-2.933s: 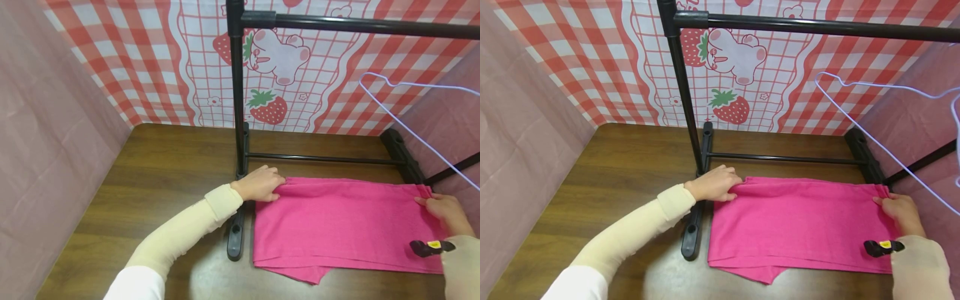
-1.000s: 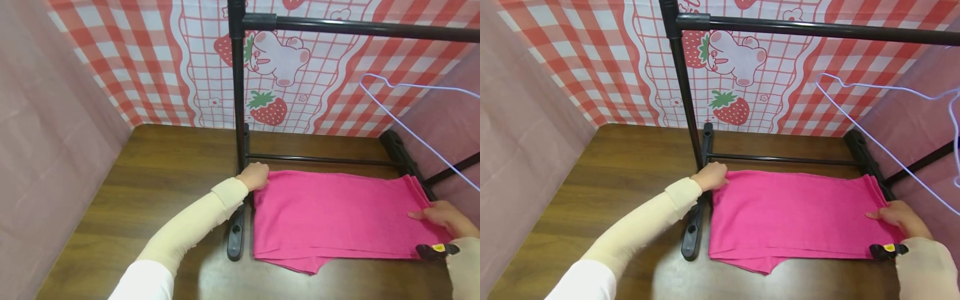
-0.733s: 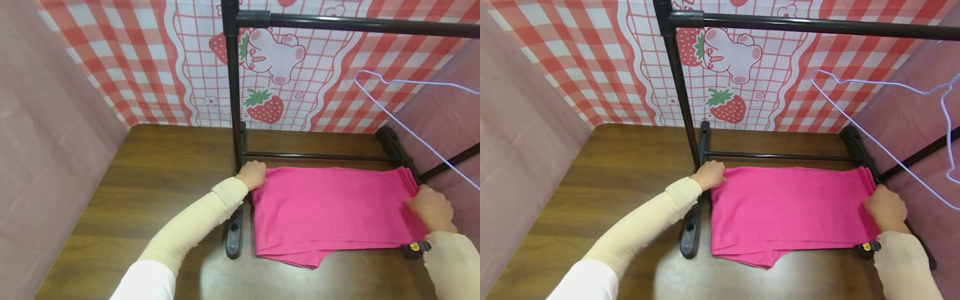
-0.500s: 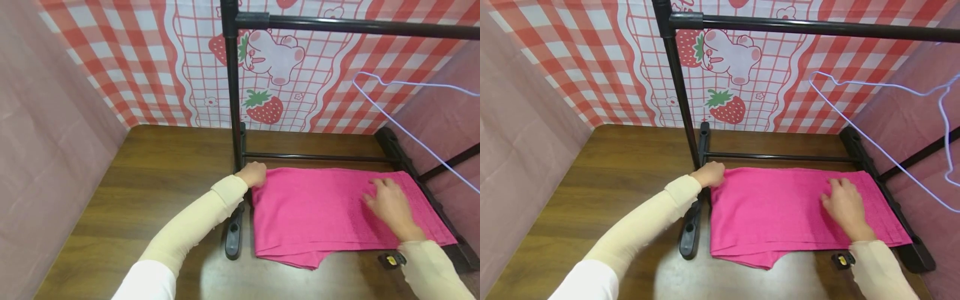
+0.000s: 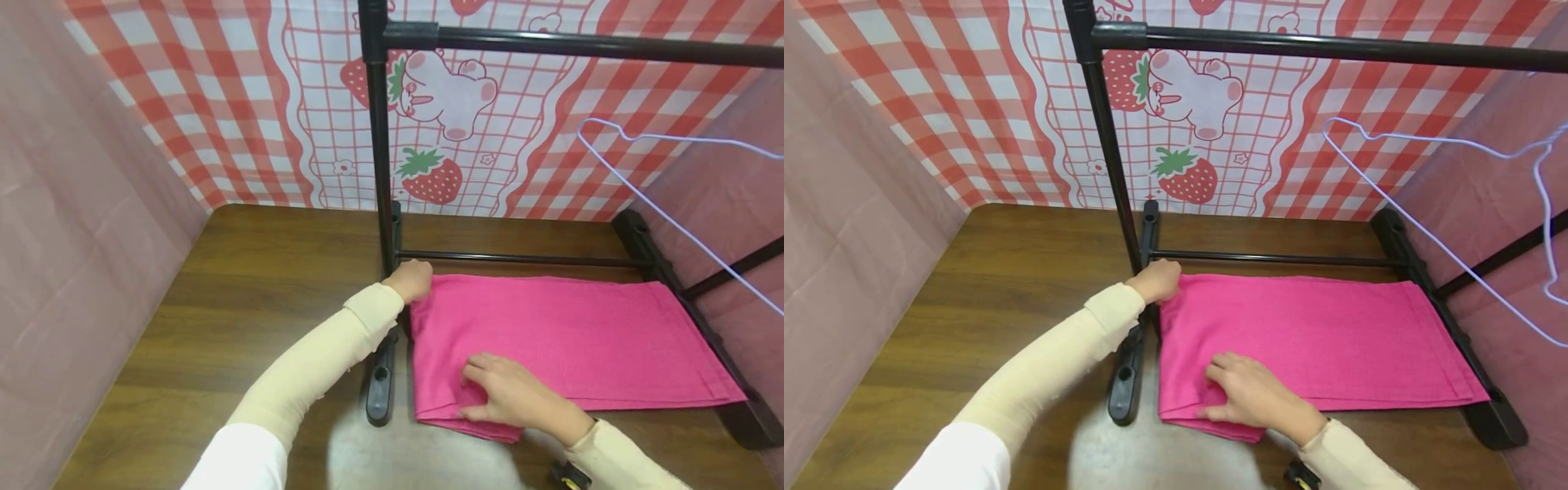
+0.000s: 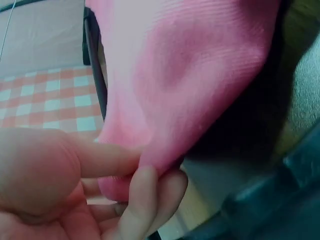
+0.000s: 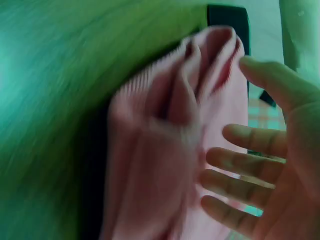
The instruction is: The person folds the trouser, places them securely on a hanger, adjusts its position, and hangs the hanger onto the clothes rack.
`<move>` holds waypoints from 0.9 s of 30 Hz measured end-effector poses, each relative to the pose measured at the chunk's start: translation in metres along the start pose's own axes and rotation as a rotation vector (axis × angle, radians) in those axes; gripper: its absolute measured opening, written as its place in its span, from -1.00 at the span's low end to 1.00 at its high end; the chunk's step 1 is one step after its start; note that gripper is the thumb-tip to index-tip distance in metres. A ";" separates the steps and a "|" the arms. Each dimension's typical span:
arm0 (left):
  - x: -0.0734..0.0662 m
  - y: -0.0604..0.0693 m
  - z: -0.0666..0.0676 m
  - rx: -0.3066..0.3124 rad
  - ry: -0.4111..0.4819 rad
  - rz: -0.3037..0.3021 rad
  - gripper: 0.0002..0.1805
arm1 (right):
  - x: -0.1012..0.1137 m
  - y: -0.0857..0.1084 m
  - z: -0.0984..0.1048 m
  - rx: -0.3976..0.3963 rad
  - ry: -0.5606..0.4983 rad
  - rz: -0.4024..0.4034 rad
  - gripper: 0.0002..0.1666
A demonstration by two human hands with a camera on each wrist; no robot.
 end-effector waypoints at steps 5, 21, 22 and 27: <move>-0.001 0.002 0.003 -0.023 -0.016 -0.014 -0.76 | 0.020 -0.014 -0.016 0.114 0.076 0.049 -0.32; 0.009 -0.002 -0.005 -0.064 0.028 0.030 -0.70 | 0.054 -0.028 -0.022 0.049 0.264 0.419 -0.72; 0.010 -0.003 -0.007 -0.057 0.033 0.031 -0.70 | 0.053 -0.028 -0.024 0.066 0.247 0.412 -0.73; 0.008 -0.006 -0.010 -0.068 0.046 -0.021 -0.71 | 0.033 -0.027 -0.028 0.227 -0.070 0.195 -0.60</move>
Point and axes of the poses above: each hand's wrist, its own y-axis away from the middle knuckle, its own z-axis out of the back of the hand, x = y × z, the point moved 7 cm from there along -y, towards the middle knuckle, and after that the axes turned 8 degrees about z, right-handed, at the moved point
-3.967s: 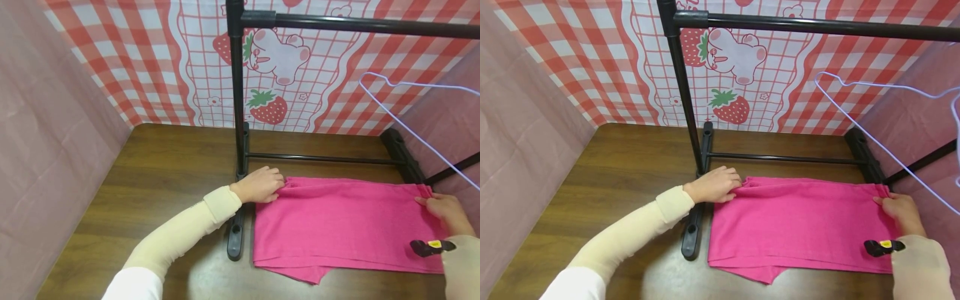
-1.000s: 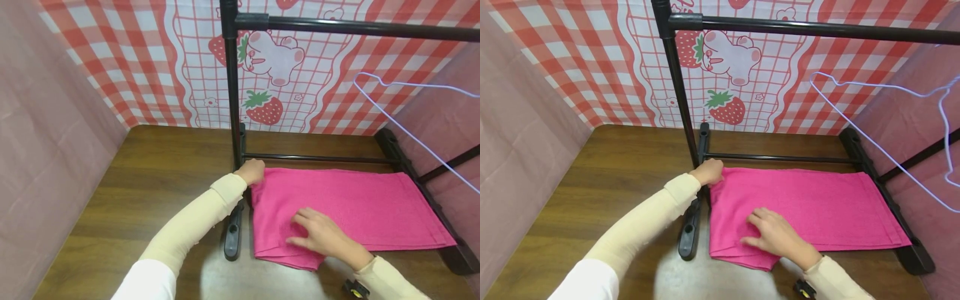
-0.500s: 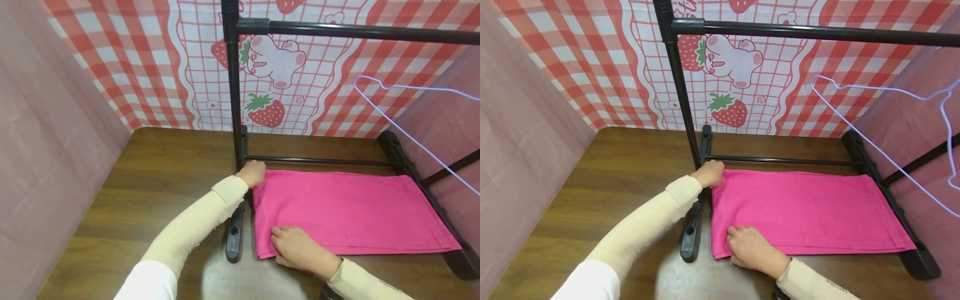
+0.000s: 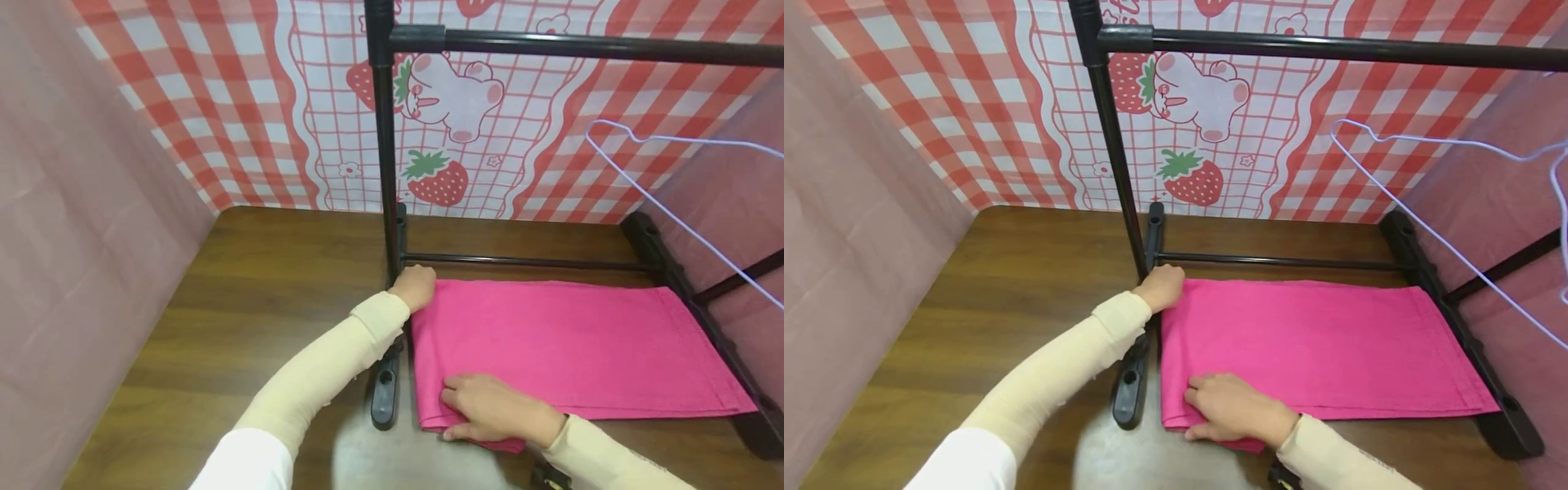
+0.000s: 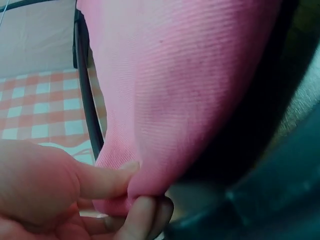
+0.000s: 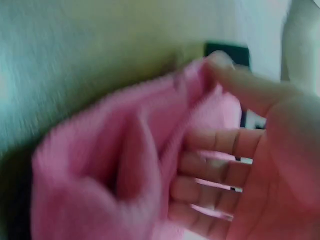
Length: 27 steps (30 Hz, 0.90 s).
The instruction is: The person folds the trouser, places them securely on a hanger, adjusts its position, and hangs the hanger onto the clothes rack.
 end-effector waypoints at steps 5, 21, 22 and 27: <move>-0.002 0.007 0.004 0.015 0.002 0.030 -0.68 | -0.031 0.016 0.005 -0.069 -0.323 -0.161 -0.59; -0.001 0.048 -0.011 0.163 0.185 0.067 0.16 | -0.144 0.110 0.021 -0.306 -0.161 -0.670 -0.56; -0.001 0.050 -0.012 0.170 0.188 0.057 0.14 | -0.149 0.116 0.021 -0.301 -0.163 -0.690 -0.56; -0.001 0.054 -0.017 0.216 0.224 0.005 0.03 | -0.176 0.155 0.024 -0.242 -0.160 -0.806 -0.46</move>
Point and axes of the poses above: each hand's wrist, its own y-axis away from the middle knuckle, its own z-axis out of the back of the hand, x = y × z, the point moved 7 cm from there along -y, towards the middle knuckle, and after that the axes turned 8 degrees about z, right-handed, at the moved point
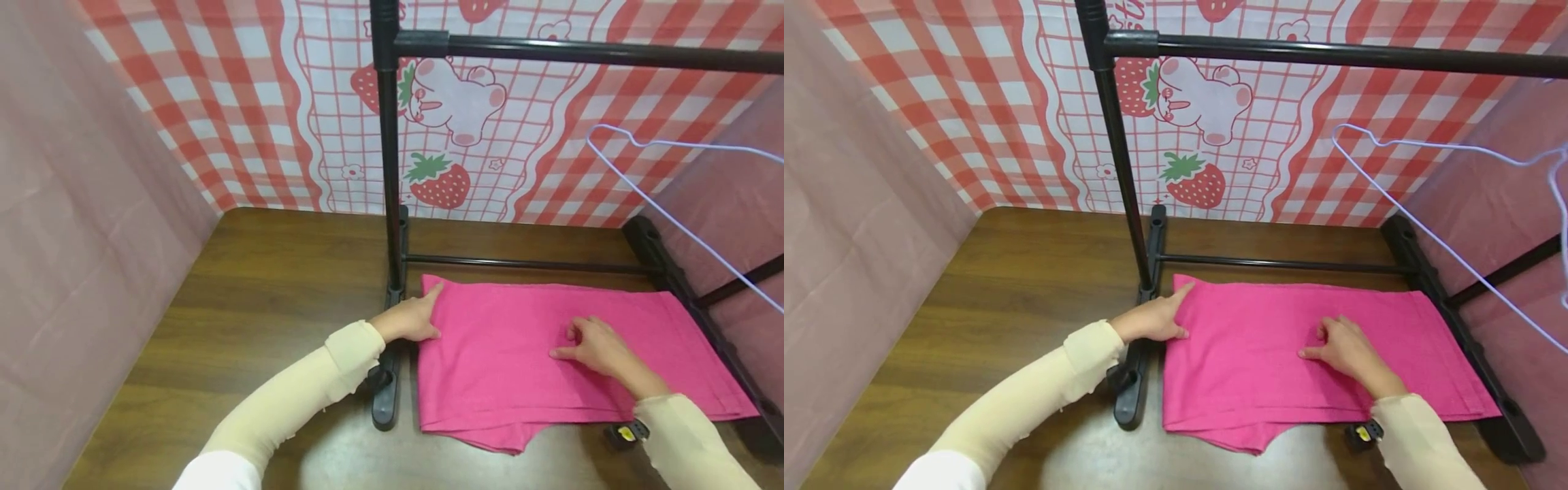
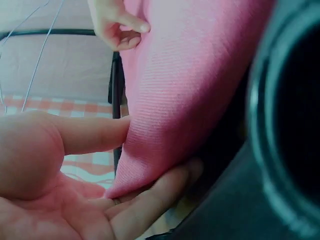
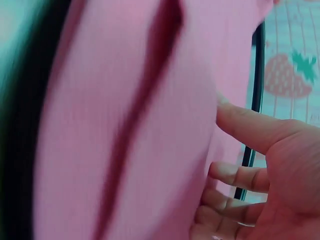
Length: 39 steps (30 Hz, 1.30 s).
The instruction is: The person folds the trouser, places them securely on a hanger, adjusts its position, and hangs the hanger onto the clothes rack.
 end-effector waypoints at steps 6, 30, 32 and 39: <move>-0.002 0.003 0.002 -0.070 0.008 -0.076 -0.55 | -0.043 0.013 0.012 0.080 0.040 -0.115 0.05; 0.005 0.012 0.009 -0.133 -0.186 -0.084 -0.57 | -0.095 0.029 0.011 0.217 -0.001 -0.164 0.31; 0.005 0.012 0.009 -0.134 -0.185 -0.097 -0.62 | -0.102 0.034 0.011 0.225 -0.012 -0.179 0.31; 0.005 0.011 0.013 -0.171 -0.125 -0.122 -0.81 | -0.111 0.039 0.017 0.183 0.003 -0.170 0.26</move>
Point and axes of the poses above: each hand's wrist, its own y-axis away from the middle knuckle, its own z-axis out of the back of the hand, x = y × z, the point moved 7 cm from there along -y, towards the middle knuckle, and after that the axes turned 8 degrees about z, right-handed, at the moved point
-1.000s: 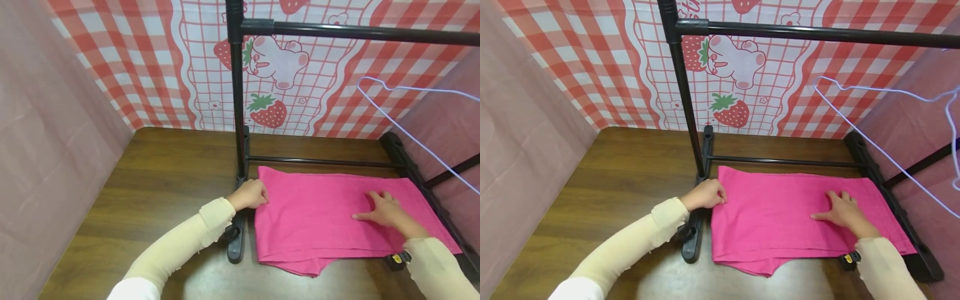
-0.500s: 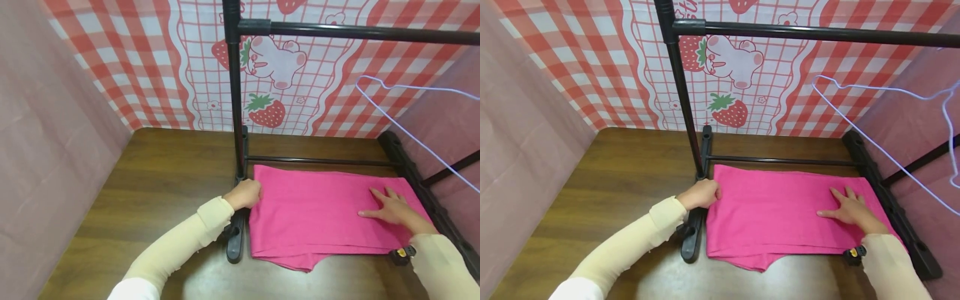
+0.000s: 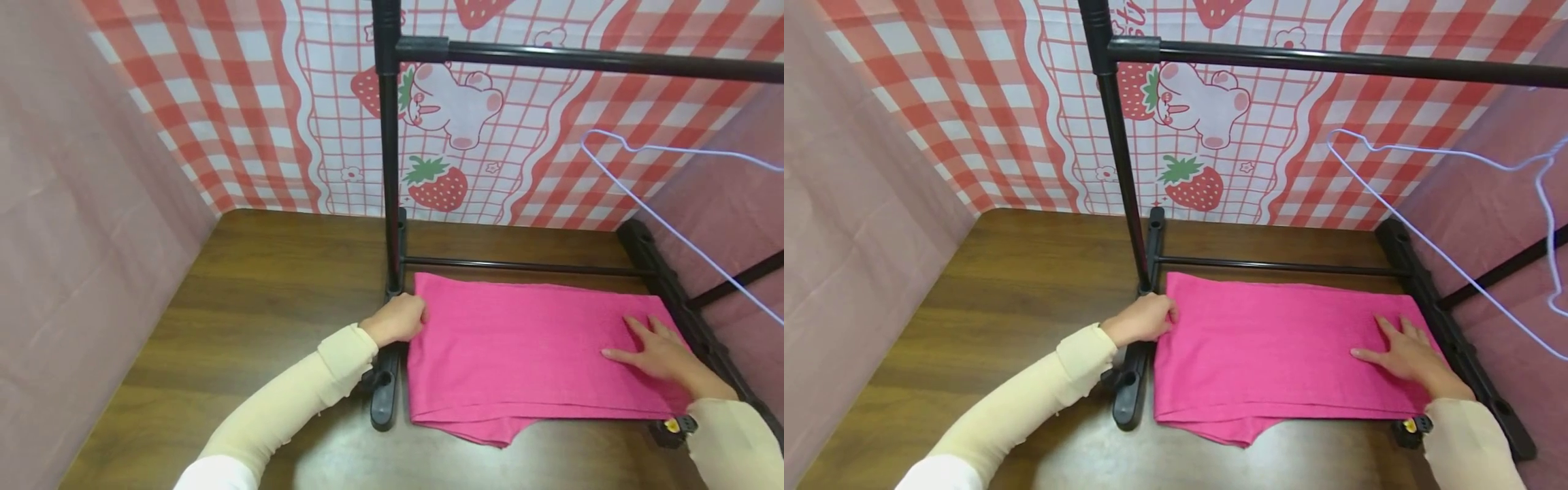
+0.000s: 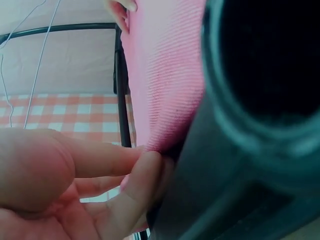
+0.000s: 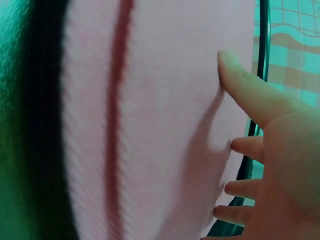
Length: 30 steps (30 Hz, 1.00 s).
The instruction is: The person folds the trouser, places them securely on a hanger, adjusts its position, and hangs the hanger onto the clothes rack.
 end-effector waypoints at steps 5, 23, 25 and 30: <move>0.002 -0.001 0.004 -0.059 0.053 -0.003 -0.78 | 0.008 0.000 0.009 -0.055 0.025 0.017 0.19; 0.012 -0.005 0.006 -0.063 0.159 0.054 -0.87 | 0.072 0.004 0.062 -0.268 0.050 0.176 -0.15; 0.011 -0.005 0.007 -0.074 0.148 0.047 -0.87 | 0.082 0.006 0.071 -0.304 0.065 0.197 -0.21; 0.010 -0.006 0.007 -0.076 0.162 0.045 -0.87 | 0.106 0.014 0.094 -0.404 0.081 0.241 -0.36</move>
Point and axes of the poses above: each hand's wrist, its own y-axis away from the middle knuckle, its own z-axis out of the back of the hand, x = y × z, the point moved 7 cm from there along -y, towards the middle knuckle, and after that the axes turned 8 degrees about z, right-handed, at the moved point
